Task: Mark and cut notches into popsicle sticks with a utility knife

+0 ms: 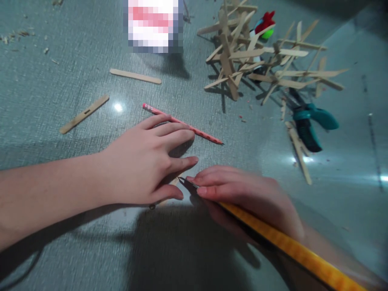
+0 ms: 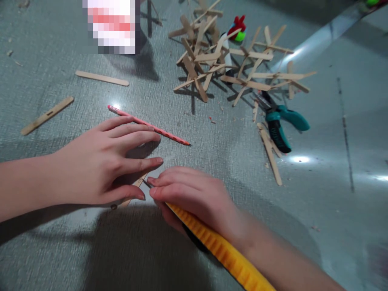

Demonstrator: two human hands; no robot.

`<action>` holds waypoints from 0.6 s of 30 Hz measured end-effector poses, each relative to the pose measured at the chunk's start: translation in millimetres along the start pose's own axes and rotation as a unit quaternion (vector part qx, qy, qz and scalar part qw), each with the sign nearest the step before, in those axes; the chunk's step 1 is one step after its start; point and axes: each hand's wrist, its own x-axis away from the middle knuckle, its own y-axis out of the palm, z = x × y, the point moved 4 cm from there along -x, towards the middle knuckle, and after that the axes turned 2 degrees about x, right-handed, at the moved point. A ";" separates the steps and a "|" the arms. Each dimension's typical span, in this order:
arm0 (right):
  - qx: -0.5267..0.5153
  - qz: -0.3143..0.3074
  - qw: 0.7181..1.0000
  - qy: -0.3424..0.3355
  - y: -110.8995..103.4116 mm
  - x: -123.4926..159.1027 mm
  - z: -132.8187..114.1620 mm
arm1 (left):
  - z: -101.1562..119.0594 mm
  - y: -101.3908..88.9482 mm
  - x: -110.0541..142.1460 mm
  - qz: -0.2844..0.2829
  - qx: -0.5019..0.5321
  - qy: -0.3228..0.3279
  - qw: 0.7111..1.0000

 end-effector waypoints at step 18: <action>-0.019 -0.035 0.999 0.009 -0.4 0.0 1.2 | 1.7 -1.6 -1.2 -0.019 0.005 -0.028 0.999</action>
